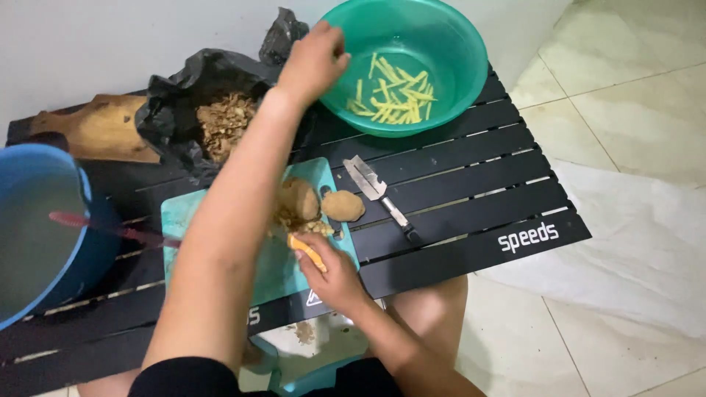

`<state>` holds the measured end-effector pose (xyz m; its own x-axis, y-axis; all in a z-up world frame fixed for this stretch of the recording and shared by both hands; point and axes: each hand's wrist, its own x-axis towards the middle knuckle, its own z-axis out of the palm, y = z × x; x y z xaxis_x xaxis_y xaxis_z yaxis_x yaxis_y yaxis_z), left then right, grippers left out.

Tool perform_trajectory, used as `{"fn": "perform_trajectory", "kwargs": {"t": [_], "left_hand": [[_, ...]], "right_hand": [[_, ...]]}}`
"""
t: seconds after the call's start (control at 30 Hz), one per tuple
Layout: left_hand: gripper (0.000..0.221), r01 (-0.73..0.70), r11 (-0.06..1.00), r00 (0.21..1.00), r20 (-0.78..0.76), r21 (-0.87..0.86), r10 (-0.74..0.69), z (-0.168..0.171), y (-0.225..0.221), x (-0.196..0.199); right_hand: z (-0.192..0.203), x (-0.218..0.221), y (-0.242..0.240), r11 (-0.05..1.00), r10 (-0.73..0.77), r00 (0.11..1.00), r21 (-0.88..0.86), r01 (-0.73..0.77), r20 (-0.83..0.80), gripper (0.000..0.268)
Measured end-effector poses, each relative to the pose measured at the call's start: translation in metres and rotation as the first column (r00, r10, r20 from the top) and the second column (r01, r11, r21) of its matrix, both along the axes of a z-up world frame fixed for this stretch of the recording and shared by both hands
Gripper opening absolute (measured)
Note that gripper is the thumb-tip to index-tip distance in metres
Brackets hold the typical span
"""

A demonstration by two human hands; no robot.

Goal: Peeling and slicing potatoes into thin strips on a cutting board using a knife and peeler.

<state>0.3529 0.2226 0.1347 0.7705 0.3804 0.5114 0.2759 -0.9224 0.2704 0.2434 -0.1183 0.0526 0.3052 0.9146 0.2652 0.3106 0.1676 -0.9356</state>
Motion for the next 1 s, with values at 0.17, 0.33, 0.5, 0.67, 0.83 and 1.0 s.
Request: {"fn": "perform_trajectory", "kwargs": {"t": [0.17, 0.33, 0.5, 0.67, 0.83, 1.0], "left_hand": [[0.017, 0.071, 0.994, 0.995, 0.082, -0.087, -0.063, 0.040, -0.043, -0.106], [0.017, 0.008, 0.985, 0.998, 0.056, -0.171, 0.002, 0.026, -0.069, -0.192], [0.021, -0.286, 0.892, 0.949, -0.234, -0.350, 0.212, -0.045, -0.091, -0.246], [0.042, -0.475, 0.729, 0.877, -0.327, -0.492, 0.351, -0.071, -0.155, -0.273], [0.046, -0.576, 0.599, 0.815, -0.333, -0.557, 0.474, -0.097, -0.163, -0.288], [0.042, -0.306, 0.615, 0.936, -0.111, -0.727, 0.334, -0.130, -0.161, -0.316]], "right_hand": [[-0.020, -0.005, 0.005, 0.997, -0.047, 0.997, -0.060, 0.043, -0.063, 0.029], [-0.021, -0.009, 0.006, 0.979, -0.176, 0.968, -0.133, 0.153, -0.179, 0.032], [-0.033, -0.012, 0.011, 0.970, -0.217, 0.962, 0.076, 0.232, -0.167, 0.027], [-0.019, -0.018, 0.006, 0.973, -0.208, 0.977, 0.089, 0.212, -0.050, 0.028], [-0.015, -0.020, 0.004, 0.968, -0.230, 0.973, 0.109, 0.225, 0.035, 0.027], [-0.015, -0.023, 0.003, 0.964, -0.251, 0.958, 0.125, 0.234, 0.141, 0.026]]}}
